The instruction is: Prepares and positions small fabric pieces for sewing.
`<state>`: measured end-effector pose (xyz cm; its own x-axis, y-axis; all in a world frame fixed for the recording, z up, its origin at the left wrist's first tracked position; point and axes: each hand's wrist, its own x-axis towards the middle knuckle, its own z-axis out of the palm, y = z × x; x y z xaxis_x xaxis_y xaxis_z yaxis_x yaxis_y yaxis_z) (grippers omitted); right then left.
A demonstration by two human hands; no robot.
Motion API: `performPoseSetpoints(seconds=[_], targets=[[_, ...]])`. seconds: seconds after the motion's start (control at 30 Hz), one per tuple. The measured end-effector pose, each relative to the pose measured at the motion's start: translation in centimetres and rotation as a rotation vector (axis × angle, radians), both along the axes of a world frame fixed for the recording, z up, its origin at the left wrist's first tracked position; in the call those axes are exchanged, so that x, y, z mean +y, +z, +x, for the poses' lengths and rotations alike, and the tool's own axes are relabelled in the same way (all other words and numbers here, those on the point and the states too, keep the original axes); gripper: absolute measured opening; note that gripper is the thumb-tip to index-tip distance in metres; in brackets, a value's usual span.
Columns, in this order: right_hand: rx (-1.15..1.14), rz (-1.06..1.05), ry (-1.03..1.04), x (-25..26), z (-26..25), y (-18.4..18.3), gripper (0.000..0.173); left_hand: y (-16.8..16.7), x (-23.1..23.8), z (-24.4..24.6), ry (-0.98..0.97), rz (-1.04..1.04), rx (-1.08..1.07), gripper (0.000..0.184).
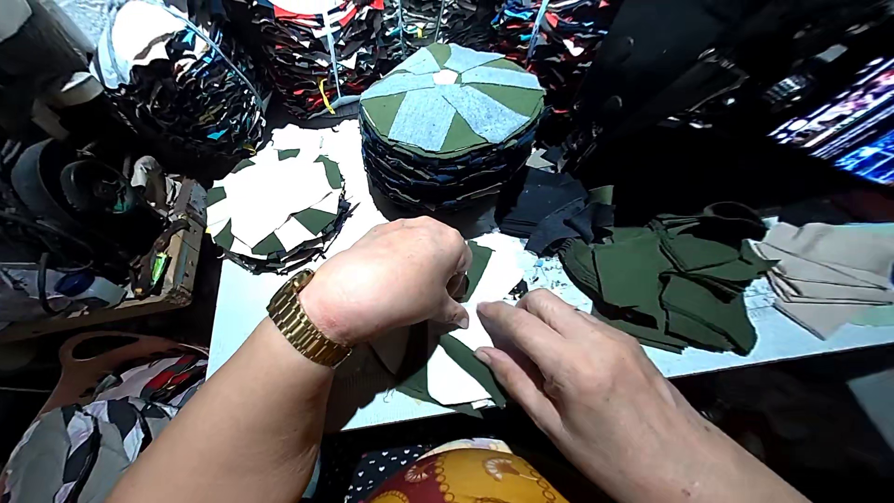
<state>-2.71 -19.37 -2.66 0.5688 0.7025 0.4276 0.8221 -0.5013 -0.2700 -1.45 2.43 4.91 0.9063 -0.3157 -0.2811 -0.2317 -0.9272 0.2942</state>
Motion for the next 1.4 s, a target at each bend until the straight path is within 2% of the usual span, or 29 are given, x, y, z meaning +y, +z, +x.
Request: performPoseSetpoints(seconds=[0.1, 0.17, 0.3, 0.4, 0.5, 0.63, 0.8, 0.9, 1.07, 1.4], targets=[[0.005, 0.012, -0.043, 0.4, -0.1, -0.6, 0.041, -0.2, 0.5, 0.2, -0.041, -0.070, 0.017, 0.031], [0.018, -0.002, -0.036, 0.5, 0.0, -0.7, 0.041, -0.2, 0.6, 0.2, -0.045, -0.042, 0.047, 0.031], [0.192, 0.024, 0.059, -1.3, 0.8, 0.4, 0.037, -0.3, 0.6, 0.5, -0.042, -0.006, 0.088, 0.031], [0.150, 0.100, 0.012, -4.0, 2.0, 2.1, 0.029, -0.6, 1.2, 0.8, -0.043, -0.152, 0.085, 0.031], [0.060, 0.065, -0.082, -6.6, 3.5, 3.2, 0.030, -0.9, 1.3, 0.9, -0.036, -0.360, 0.052, 0.030], [0.036, 0.020, -0.120, -8.3, 4.9, 2.5, 0.031, -1.2, 1.1, 1.1, -0.025, -0.485, 0.023, 0.029], [0.082, 0.079, -0.083, -9.0, 5.7, 1.9, 0.024, -1.7, 1.4, 1.4, 0.003, -0.582, -0.027, 0.029], [0.107, 0.136, -0.079, -9.1, 5.8, 2.0, 0.018, -1.9, 1.4, 1.5, -0.006, -0.596, -0.059, 0.028], [0.069, 0.121, -0.074, -8.8, 5.8, 1.7, 0.024, -1.9, 1.1, 1.4, -0.012, -0.609, -0.091, 0.026], [0.117, 0.185, -0.079, -8.9, 6.2, 1.5, 0.017, -2.1, 1.0, 1.3, -0.025, -0.625, -0.116, 0.024]])
